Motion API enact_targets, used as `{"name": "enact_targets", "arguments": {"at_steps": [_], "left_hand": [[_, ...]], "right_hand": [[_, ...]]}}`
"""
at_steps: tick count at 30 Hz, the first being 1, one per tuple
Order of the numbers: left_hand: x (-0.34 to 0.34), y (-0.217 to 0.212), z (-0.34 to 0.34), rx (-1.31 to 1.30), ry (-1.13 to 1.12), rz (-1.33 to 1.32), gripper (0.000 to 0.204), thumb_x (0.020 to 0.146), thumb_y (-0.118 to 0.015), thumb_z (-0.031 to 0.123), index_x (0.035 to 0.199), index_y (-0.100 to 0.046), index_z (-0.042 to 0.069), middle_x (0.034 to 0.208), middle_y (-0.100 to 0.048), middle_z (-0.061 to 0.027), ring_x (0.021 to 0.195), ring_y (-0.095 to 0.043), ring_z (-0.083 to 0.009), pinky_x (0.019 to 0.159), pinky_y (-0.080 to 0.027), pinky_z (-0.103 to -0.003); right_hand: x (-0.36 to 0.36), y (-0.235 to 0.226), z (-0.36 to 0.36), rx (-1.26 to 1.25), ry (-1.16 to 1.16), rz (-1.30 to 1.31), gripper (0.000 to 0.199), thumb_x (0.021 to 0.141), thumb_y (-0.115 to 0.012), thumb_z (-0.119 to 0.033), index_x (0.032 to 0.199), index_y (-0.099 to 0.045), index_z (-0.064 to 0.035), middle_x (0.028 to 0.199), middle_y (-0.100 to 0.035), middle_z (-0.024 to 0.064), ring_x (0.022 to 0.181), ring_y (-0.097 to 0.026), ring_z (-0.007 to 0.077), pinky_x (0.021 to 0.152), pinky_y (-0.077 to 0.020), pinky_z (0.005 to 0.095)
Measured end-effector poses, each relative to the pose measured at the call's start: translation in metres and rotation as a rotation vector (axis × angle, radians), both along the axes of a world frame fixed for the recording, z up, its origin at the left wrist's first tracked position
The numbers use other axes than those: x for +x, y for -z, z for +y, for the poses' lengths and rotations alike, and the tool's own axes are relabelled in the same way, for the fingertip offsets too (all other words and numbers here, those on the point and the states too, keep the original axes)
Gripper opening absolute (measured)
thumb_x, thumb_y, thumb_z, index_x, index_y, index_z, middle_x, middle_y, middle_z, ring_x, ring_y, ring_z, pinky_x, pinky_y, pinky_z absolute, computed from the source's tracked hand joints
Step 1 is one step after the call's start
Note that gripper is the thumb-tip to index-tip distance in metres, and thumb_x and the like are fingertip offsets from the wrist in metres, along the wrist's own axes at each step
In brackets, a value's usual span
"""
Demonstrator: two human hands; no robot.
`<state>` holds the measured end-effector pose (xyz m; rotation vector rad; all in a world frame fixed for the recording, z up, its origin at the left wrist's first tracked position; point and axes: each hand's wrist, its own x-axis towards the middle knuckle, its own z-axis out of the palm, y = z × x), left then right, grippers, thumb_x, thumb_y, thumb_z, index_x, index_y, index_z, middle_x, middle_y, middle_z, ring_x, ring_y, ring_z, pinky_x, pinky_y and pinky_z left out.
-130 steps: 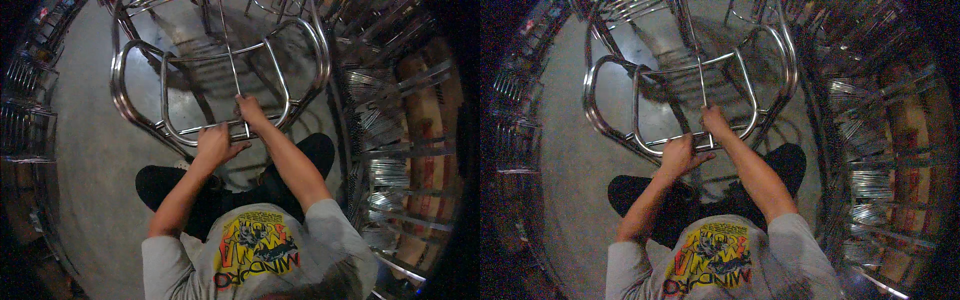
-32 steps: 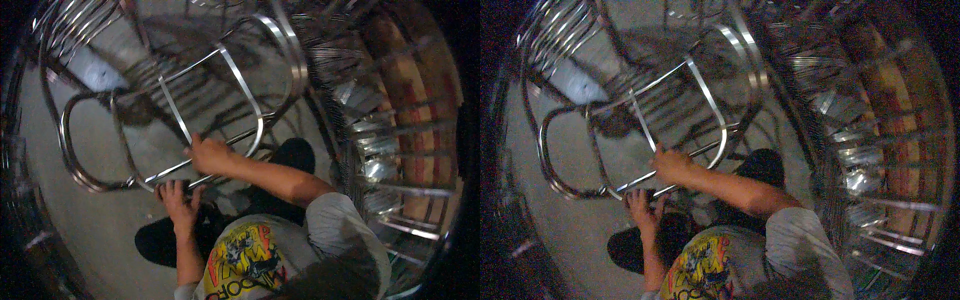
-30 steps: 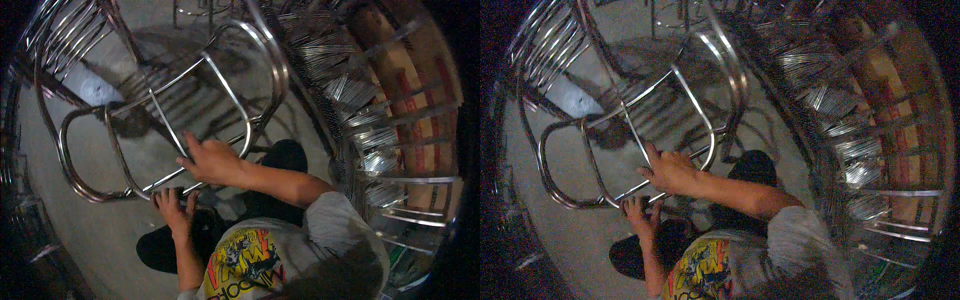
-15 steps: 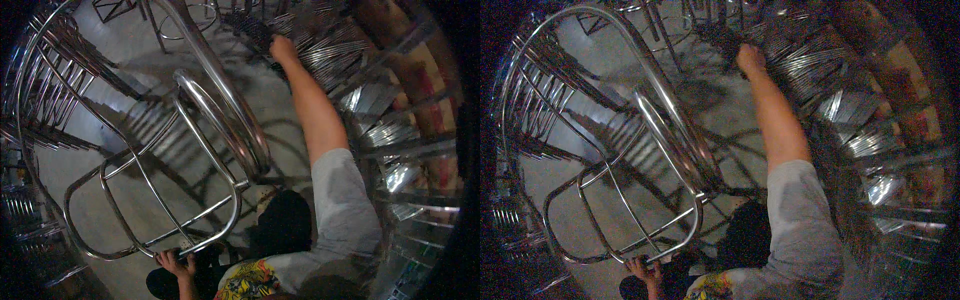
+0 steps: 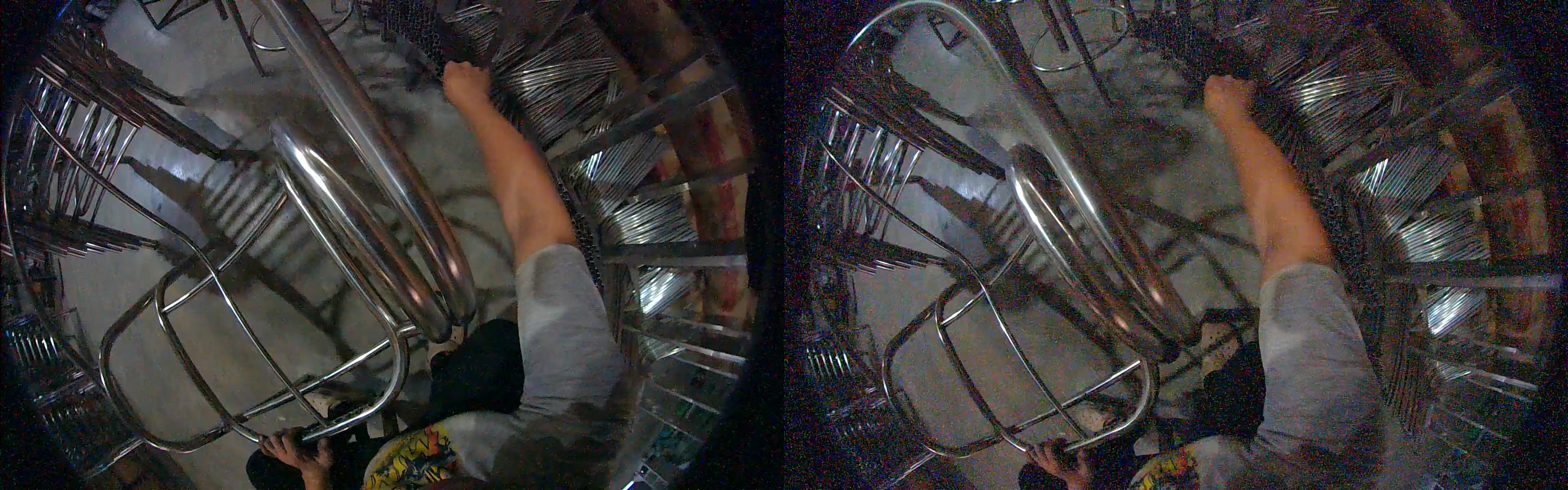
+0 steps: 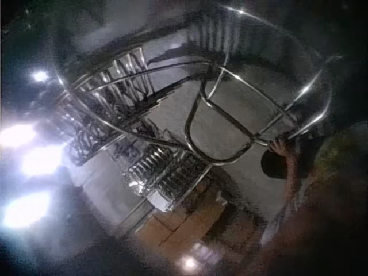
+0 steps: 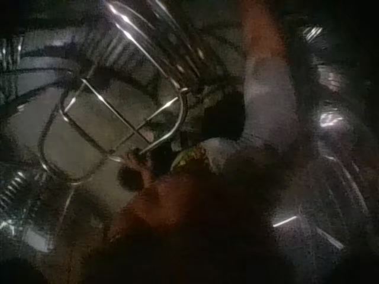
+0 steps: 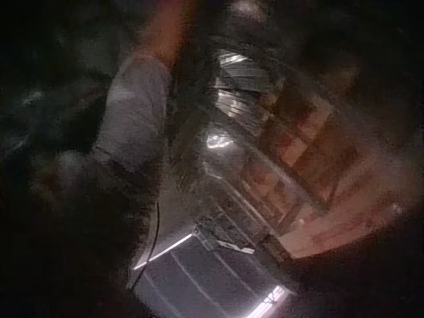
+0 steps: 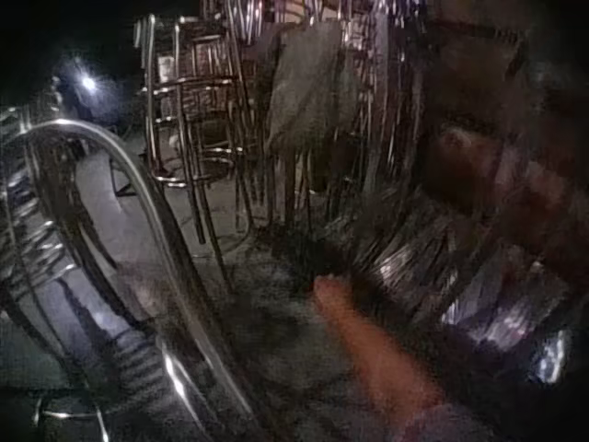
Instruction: The person assembles a metal chair by inserting vertical rods into the frame and securing them. The person works on the chair while sitting on the floor in a warehouse-like area with stacks of similar chairs.
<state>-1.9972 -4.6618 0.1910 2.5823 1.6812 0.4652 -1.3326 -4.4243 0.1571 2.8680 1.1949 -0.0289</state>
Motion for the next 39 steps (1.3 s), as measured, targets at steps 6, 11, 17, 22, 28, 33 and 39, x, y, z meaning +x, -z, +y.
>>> {"name": "enact_targets", "arguments": {"at_steps": [6,11,17,22,28,33,39], "left_hand": [[-0.007,0.006,-0.003,0.05,0.02,-0.019,0.057,0.076,-0.058,0.066,0.082,-0.059,0.009,0.083,-0.051,-0.0119,0.084,-0.048,-0.0348,0.097,-0.029,-0.057],[-0.013,0.012,-0.002,0.013,0.031,-0.072,0.05,0.075,-0.062,0.058,0.083,-0.059,0.009,0.085,-0.052,-0.0135,0.087,-0.05,-0.0374,0.099,-0.028,-0.058],[-0.005,0.002,0.008,0.025,0.098,-0.207,0.038,0.071,-0.071,0.04,0.09,-0.061,0.009,0.09,-0.057,-0.0119,0.089,-0.052,-0.0364,0.094,-0.032,-0.054],[0.011,-0.041,0.016,-0.07,0.049,-0.467,0.036,0.075,-0.07,0.028,0.1,-0.059,0.005,0.097,-0.06,-0.0126,0.095,-0.053,-0.0345,0.092,-0.033,-0.049],[0.101,-0.104,0.084,-0.429,0.242,-1.279,0.054,0.095,-0.052,0.041,0.128,-0.044,0.0,0.113,-0.056,-0.0143,0.104,-0.052,-0.024,0.095,-0.039,-0.034],[0.134,-0.112,0.148,-0.738,-0.002,-1.946,0.044,0.099,-0.046,0.044,0.108,-0.05,0.001,0.09,-0.058,-0.0065,0.072,-0.055,-0.0276,0.065,-0.045,-0.038],[0.138,-0.059,0.181,-0.232,-0.222,-1.108,0.041,0.1,-0.044,0.04,0.095,-0.055,0.001,0.075,-0.059,-0.0192,0.066,-0.055,-0.0366,0.062,-0.043,-0.049]], "right_hand": [[-0.017,-0.016,-0.008,0.448,-0.046,-0.176,0.028,0.092,-0.054,-0.026,0.107,-0.063,-0.0045,0.1,-0.066,0.0197,0.099,-0.061,0.0368,0.093,-0.043,0.0506],[-0.06,-0.106,-0.069,1.459,-0.114,0.024,0.034,0.094,-0.056,-0.037,0.104,-0.058,-0.0044,0.09,-0.064,0.0134,0.08,-0.059,0.0279,0.075,-0.0476,0.0405],[-0.177,-0.258,-0.199,1.969,-0.852,1.447,0.034,0.094,-0.051,-0.049,0.093,-0.056,-0.0148,0.069,-0.041,-0.0013,0.053,-0.034,0.0112,0.048,-0.0308,0.0291],[-0.269,-0.33,-0.294,1.571,-1.351,1.158,0.029,0.095,-0.049,-0.04,0.087,-0.056,-0.0131,0.071,-0.04,-0.0001,0.054,-0.034,0.0104,0.048,-0.0286,0.0288],[-0.341,-0.324,-0.35,1.523,-1.367,1.022,0.025,0.092,-0.051,-0.033,0.087,-0.057,-0.0089,0.082,-0.049,0.0058,0.059,-0.043,0.0131,0.051,-0.0368,0.0319],[-0.387,-0.286,-0.389,1.424,-1.033,1.005,0.022,0.09,-0.053,-0.027,0.086,-0.057,-0.0054,0.092,-0.056,0.0107,0.064,-0.051,0.0154,0.054,-0.0436,0.0346],[-0.396,-0.214,-0.415,0.501,-0.243,1.558,0.017,0.092,-0.053,-0.017,0.102,-0.055,-0.0038,0.091,-0.056,0.0102,0.062,-0.05,0.0107,0.045,-0.0403,0.0248]]}}
